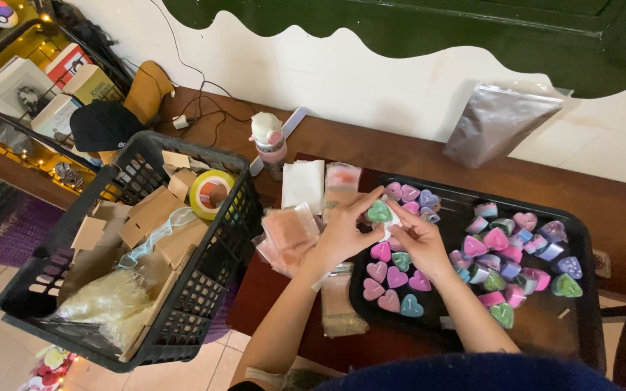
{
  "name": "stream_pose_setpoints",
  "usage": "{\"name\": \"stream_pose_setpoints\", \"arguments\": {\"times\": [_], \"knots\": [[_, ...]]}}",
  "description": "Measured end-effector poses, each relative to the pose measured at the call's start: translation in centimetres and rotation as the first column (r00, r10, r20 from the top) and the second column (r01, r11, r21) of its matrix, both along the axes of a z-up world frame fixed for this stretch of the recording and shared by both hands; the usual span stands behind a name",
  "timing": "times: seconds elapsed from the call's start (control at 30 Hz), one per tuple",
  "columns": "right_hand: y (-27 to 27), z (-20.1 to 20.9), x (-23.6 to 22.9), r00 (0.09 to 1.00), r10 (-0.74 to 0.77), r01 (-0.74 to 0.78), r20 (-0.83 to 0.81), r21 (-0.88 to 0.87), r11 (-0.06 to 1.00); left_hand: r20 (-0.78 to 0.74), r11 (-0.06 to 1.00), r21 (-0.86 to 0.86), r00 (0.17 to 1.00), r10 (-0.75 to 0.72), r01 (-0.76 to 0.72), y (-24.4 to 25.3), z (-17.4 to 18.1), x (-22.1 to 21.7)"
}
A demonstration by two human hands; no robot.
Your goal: The recorder is wrapping small heart-shaped colorful wax melts or candies in white tissue paper squares.
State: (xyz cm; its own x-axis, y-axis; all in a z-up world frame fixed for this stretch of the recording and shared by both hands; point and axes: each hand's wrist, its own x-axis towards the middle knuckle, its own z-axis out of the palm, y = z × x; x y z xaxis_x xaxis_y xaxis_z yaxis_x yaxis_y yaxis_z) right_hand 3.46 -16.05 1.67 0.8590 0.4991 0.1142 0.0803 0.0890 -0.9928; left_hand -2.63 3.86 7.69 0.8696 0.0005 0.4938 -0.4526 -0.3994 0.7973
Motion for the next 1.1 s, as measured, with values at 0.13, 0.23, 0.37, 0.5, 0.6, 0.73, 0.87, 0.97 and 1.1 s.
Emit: {"name": "stream_pose_setpoints", "arguments": {"times": [0.13, 0.23, 0.37, 0.5, 0.6, 0.73, 0.87, 0.97, 1.1], "knots": [[0.4, 1.7, -0.6, 0.997, 0.014, -0.009, -0.074, 0.062, 0.998, -0.071, 0.995, -0.096, 0.997, -0.007, 0.000, -0.4, -0.6, 0.0], [-0.4, -1.6, 0.3, 0.967, -0.107, 0.124, 0.232, -0.063, 0.990, -0.112, 1.000, 0.021, 0.994, 0.012, -0.010, -0.5, -0.9, -0.1], [-0.6, -1.4, 0.1, 0.928, -0.230, 0.272, 0.292, -0.110, 0.956, 0.073, 0.976, 0.172, 0.990, 0.123, -0.134, -0.3, -0.4, -0.2], [-0.2, 0.2, -0.6, 0.934, -0.243, 0.273, 0.263, -0.082, 0.959, 0.105, 0.984, 0.103, 0.985, 0.135, -0.145, -0.7, -0.5, -0.1], [-0.9, -2.4, 0.8, 0.968, -0.171, 0.184, 0.181, -0.058, 0.981, 0.292, 0.979, 0.076, 0.943, 0.158, -0.188, -1.2, -1.0, 0.3], [-0.6, 0.7, 0.1, 0.977, -0.094, 0.108, 0.190, -0.064, 0.992, 0.138, 0.978, 0.014, 0.969, 0.203, -0.207, -1.9, -1.5, 0.6], [-0.3, 1.9, -0.2, 0.970, -0.007, -0.002, 0.242, 0.038, 0.999, -0.013, 0.982, -0.176, 0.998, 0.060, -0.061, -2.3, -3.0, 1.2], [-0.1, 2.3, -0.8, 0.954, -0.048, 0.062, 0.295, -0.038, 0.997, 0.095, 0.989, -0.144, 0.995, 0.043, -0.029, -2.1, -3.4, 1.2], [-0.1, 4.1, -1.4, 0.865, -0.182, 0.353, 0.467, -0.310, 0.883, 0.056, 0.986, -0.164, 0.998, -0.017, 0.026, -1.9, -4.0, 1.7]]}}
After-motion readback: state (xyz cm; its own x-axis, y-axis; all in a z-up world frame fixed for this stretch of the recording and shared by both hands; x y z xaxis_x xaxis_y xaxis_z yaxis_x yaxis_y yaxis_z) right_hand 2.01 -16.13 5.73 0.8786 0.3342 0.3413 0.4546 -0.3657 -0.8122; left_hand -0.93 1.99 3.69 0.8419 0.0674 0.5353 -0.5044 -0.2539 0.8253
